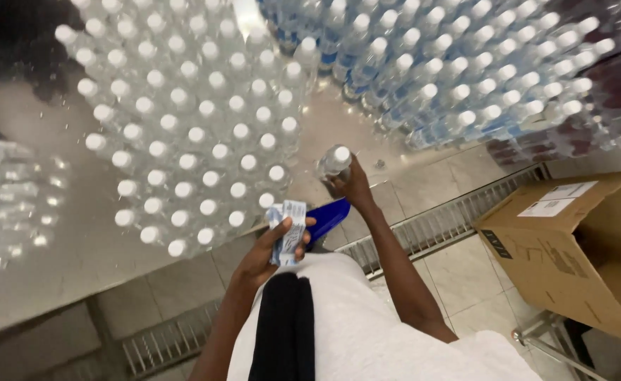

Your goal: Manually inspecting and labeling plastic water bottles on a production table.

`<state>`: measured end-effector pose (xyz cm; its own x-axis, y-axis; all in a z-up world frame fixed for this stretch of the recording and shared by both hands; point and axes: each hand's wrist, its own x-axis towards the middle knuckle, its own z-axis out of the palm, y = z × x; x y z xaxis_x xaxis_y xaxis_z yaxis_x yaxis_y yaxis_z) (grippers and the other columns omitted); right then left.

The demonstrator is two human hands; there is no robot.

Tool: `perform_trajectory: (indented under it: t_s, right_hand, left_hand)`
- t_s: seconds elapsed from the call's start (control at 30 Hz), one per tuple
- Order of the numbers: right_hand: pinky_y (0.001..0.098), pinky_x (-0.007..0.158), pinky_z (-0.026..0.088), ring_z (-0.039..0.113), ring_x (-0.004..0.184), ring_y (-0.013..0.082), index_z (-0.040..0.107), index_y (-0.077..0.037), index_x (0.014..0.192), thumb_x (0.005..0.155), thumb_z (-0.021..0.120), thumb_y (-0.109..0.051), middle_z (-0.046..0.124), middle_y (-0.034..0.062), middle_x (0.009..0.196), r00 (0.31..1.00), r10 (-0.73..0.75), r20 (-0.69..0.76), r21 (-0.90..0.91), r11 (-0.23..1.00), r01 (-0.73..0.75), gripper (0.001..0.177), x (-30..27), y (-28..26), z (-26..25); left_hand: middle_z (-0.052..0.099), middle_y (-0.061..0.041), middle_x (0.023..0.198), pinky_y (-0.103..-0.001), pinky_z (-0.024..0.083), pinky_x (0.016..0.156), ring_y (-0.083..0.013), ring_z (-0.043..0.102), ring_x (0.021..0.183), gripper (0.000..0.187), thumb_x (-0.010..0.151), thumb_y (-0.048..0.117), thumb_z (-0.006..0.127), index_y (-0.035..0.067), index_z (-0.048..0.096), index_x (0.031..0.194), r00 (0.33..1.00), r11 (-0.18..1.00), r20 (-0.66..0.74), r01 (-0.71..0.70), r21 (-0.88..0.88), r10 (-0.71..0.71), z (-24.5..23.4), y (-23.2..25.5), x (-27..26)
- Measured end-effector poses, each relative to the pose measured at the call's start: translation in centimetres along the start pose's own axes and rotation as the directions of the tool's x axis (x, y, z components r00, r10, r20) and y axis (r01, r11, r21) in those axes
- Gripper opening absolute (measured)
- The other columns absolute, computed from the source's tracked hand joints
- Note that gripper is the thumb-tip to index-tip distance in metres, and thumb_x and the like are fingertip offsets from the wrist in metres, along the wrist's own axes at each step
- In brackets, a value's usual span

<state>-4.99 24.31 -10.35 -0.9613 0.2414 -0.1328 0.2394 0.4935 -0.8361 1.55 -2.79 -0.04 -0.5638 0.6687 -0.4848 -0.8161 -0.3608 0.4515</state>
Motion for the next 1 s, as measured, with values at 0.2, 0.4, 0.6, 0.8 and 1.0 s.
perform_trajectory:
  t_s: [0.2, 0.4, 0.6, 0.8, 1.0]
  right_hand:
    - [0.0580, 0.118, 0.049, 0.063, 0.135, 0.0462, 0.050, -0.011, 0.156, 0.081, 0.098, -0.022, 0.070, 0.0233, 0.139, 0.998, -0.047, -0.035, -0.039, 0.998, 0.045, 0.089, 1.9, 4.8, 1.7]
    - [0.0591, 0.111, 0.054, 0.064, 0.132, 0.0504, 0.051, -0.001, 0.152, 0.089, 0.090, -0.019, 0.068, 0.0277, 0.139, 0.998, -0.051, 0.029, -0.091, 0.994, 0.053, 0.077, 1.8, 5.9, 2.2]
    - [0.0545, 0.105, 0.059, 0.065, 0.130, 0.0479, 0.055, -0.003, 0.146, 0.087, 0.095, -0.028, 0.069, 0.0238, 0.134, 0.997, -0.041, 0.063, -0.053, 0.998, 0.045, 0.075, 2.4, 7.8, 2.9]
    - [0.0526, 0.126, 0.042, 0.052, 0.146, 0.0464, 0.040, -0.001, 0.163, 0.082, 0.102, -0.021, 0.050, 0.0248, 0.155, 0.987, -0.135, -0.087, 0.104, 0.984, 0.143, 0.104, 0.4, 1.2, 0.1]
    - [0.0461, 0.102, 0.054, 0.063, 0.109, 0.0386, 0.052, 0.000, 0.149, 0.082, 0.103, -0.028, 0.056, 0.0200, 0.123, 0.900, -0.307, -0.308, -0.103, 0.952, 0.289, 0.089, 3.4, 6.2, 0.2]
  left_hand:
    - [0.077, -0.014, 0.102, -0.030, 0.065, 0.070, -0.0151, 0.078, 0.076, 0.056, 0.111, 0.042, 0.064, -0.001, 0.062, 0.147, 1.000, 0.995, 0.025, -0.010, -0.097, 0.012, 0.6, -0.2, -0.2]
    - [0.075, -0.015, 0.101, -0.029, 0.064, 0.067, -0.0142, 0.075, 0.073, 0.057, 0.111, 0.042, 0.062, -0.003, 0.061, 0.146, 0.998, 0.996, 0.024, -0.048, -0.076, 0.049, 0.8, -0.4, -0.7]
    - [0.076, -0.015, 0.103, -0.029, 0.064, 0.068, -0.0140, 0.076, 0.074, 0.059, 0.112, 0.042, 0.061, -0.005, 0.060, 0.147, 0.997, 0.994, 0.030, -0.062, -0.090, 0.065, 0.6, -0.9, -0.9]
    - [0.077, -0.015, 0.102, -0.030, 0.063, 0.068, -0.0148, 0.076, 0.074, 0.058, 0.111, 0.042, 0.062, -0.003, 0.061, 0.147, 0.998, 0.994, 0.019, -0.064, -0.092, 0.066, 0.8, -1.1, -1.1]
    - [0.077, -0.014, 0.102, -0.032, 0.062, 0.068, -0.0149, 0.075, 0.074, 0.060, 0.110, 0.045, 0.063, -0.002, 0.061, 0.147, 0.998, 0.998, 0.018, -0.053, -0.026, 0.053, 1.1, -1.3, -0.6]
